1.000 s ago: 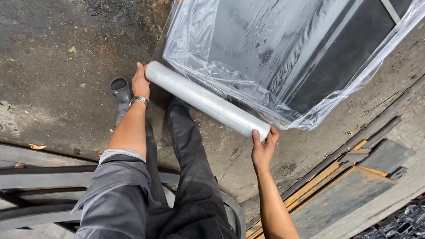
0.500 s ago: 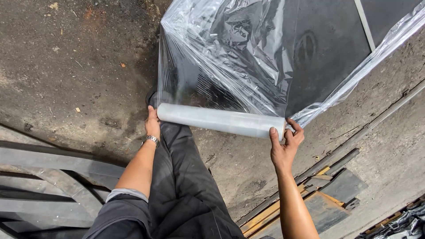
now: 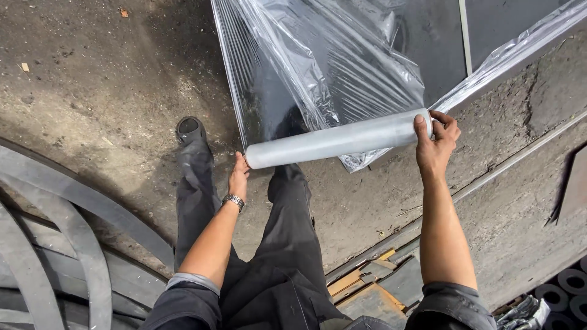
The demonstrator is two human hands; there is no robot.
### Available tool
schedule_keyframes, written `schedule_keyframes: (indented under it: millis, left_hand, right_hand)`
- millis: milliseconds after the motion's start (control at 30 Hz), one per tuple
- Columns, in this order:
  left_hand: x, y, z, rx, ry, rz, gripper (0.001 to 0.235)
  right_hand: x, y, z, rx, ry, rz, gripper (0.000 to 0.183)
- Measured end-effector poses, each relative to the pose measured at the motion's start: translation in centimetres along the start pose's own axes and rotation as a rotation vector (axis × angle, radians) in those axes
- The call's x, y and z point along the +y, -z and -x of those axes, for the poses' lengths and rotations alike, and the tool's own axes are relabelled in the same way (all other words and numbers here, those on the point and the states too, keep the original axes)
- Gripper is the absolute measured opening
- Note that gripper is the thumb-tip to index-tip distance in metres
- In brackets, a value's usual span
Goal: The recorder is wrapping large black metal sheets with clear plastic stretch wrap.
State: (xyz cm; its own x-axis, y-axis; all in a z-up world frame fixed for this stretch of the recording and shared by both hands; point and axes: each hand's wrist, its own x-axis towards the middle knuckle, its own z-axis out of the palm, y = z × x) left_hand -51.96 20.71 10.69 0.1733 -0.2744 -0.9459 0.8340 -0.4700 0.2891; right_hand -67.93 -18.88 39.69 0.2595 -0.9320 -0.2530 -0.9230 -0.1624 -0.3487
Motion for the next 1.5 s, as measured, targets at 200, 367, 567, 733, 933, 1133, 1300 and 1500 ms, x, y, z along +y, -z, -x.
schedule_keyframes:
  millis: [200,367,567,733,933,1133,1300,1500]
  left_hand:
    - [-7.3,-9.7,4.3,0.025,-0.063,0.116,0.086]
    - [-9.1,-16.1,9.6,0.191,-0.173,0.328,0.08]
    - [-13.2,-18.5,10.3,0.482,-0.223,0.348,0.074]
    - [-18.5,-22.2,8.2,0.542,-0.244,0.447,0.076]
    - [-25.6,-31.1,2.6,0.513,-0.19,0.596,0.082]
    - [-25.6,-41.0,2.4,0.484,-0.19,0.869,0.081]
    - [-23.9,-48.0,3.4,0.489,-0.159,1.061,0.074]
    - [-21.0,-57.5,5.3,0.649,-0.233,1.322,0.061]
  right_hand:
    - [7.6,2.3,-8.3,-0.052,0.057,-0.021,0.053]
    - [8.8,4.8,-10.6,-0.161,0.181,0.001,0.055]
    - [11.6,7.5,-7.6,-0.321,0.317,0.065,0.055]
    - [14.5,10.4,-5.5,-0.41,0.426,0.105,0.055]
    - [16.7,12.6,-8.5,-0.449,0.649,0.174,0.051]
    - [13.3,14.5,-13.4,-0.47,0.881,0.231,0.045]
    - [7.1,14.0,-16.9,-0.443,1.05,0.316,0.05]
    - [-3.4,8.1,-21.1,-0.531,1.204,0.448,0.055]
